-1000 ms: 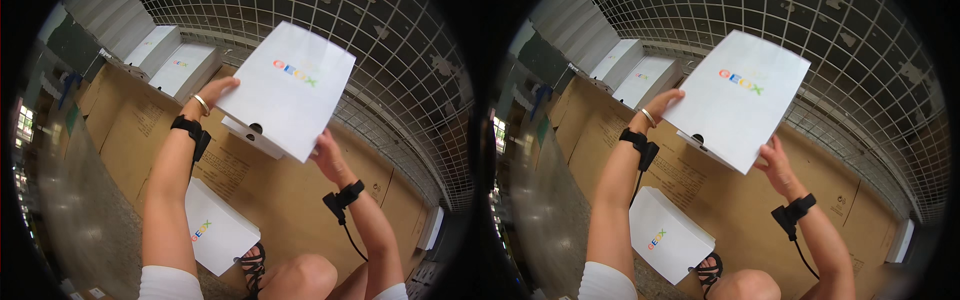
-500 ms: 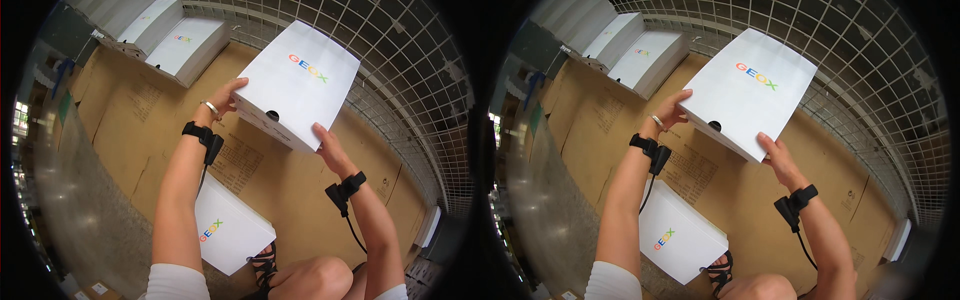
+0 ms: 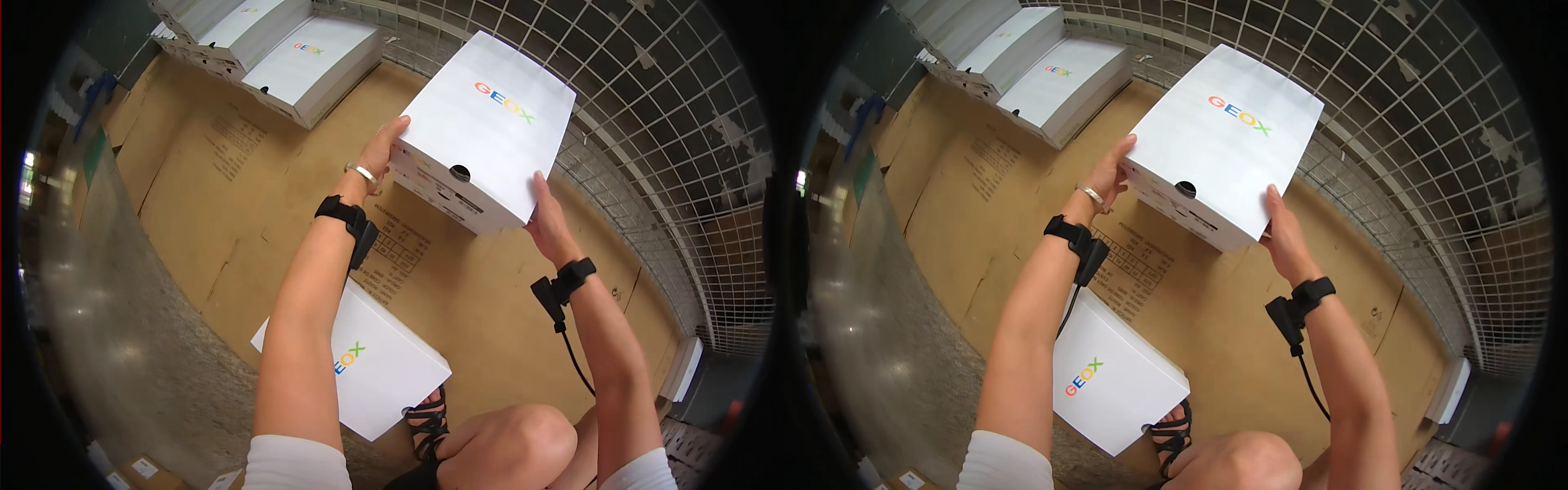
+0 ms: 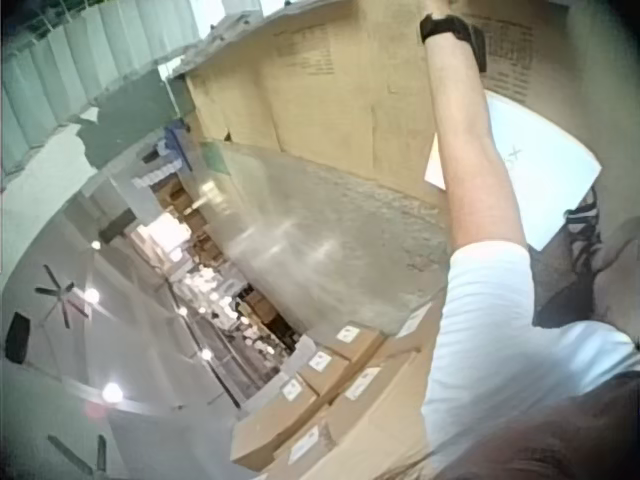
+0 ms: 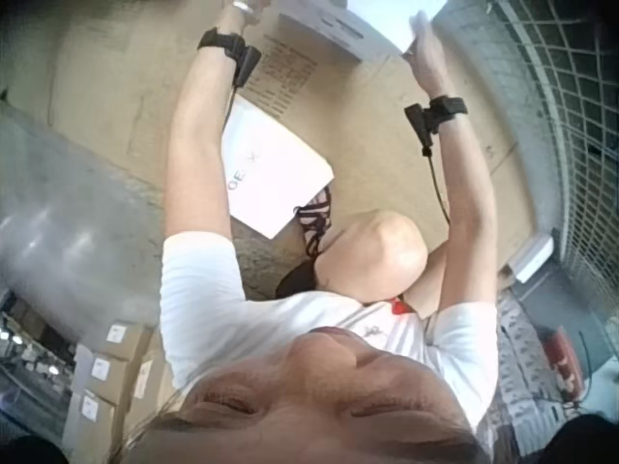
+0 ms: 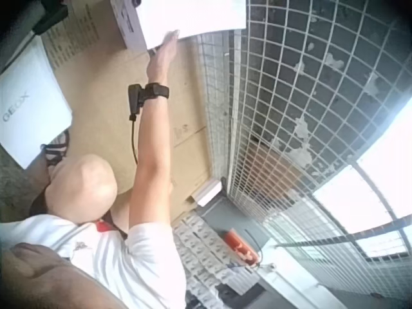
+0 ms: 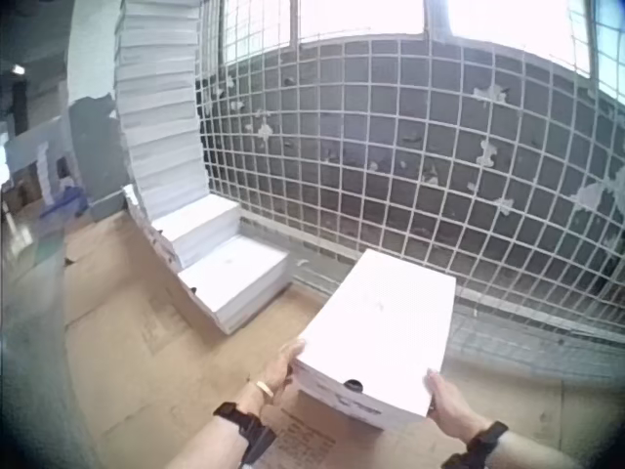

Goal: Organizing and stacking white Geox shoeboxes onto cardboard surfaces and into storage piles.

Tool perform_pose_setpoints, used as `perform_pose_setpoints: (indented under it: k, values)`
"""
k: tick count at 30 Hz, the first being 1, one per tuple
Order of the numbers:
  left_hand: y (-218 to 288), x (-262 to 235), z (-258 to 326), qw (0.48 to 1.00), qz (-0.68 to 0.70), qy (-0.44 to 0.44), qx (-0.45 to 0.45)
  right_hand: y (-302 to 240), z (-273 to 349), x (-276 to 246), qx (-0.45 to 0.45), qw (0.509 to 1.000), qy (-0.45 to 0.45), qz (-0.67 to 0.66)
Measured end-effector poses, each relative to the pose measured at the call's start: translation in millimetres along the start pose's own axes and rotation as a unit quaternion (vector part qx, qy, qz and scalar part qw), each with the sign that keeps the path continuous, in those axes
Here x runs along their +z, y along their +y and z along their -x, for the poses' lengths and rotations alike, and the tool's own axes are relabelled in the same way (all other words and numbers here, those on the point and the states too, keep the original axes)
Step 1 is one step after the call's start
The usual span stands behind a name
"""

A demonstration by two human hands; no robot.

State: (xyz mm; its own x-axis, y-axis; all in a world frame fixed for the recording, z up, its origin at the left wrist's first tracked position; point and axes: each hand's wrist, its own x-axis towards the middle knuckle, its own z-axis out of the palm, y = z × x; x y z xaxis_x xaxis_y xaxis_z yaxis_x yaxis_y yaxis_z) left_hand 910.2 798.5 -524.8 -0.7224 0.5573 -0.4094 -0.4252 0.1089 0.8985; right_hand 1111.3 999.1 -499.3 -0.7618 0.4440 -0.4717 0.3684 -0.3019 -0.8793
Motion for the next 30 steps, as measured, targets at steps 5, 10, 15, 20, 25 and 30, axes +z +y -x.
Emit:
perform_pose_setpoints:
  k: [5,10,15,20,25,30]
  values:
    - [-30.6,-77.0,68.0,0.995,-0.066,0.076,0.030,74.0,48.0,-13.6,0.058,0.996,0.038,-0.059]
    - [-118.2,-153.4,224.0,0.887,-0.189,0.405,0.117,162.5,106.3,36.4,0.138,0.937,-0.243,0.209]
    - [-234.7,-102.0,367.1,0.934,0.020,0.354,-0.043,172.3,128.2,89.0,0.132,0.881,-0.372,0.260]
    - [-284.4,-33.5,402.2,0.884,0.330,0.322,-0.083,148.4,136.2,91.3,0.154,0.858,-0.388,0.299]
    - [-221.8,-41.4,398.3,0.875,0.425,0.225,-0.056,109.9,153.2,87.6,0.079,0.864,-0.409,0.284]
    - [-88.4,-3.0,379.2,0.933,0.301,0.178,0.082,22.3,168.4,62.5,-0.197,0.887,-0.404,0.100]
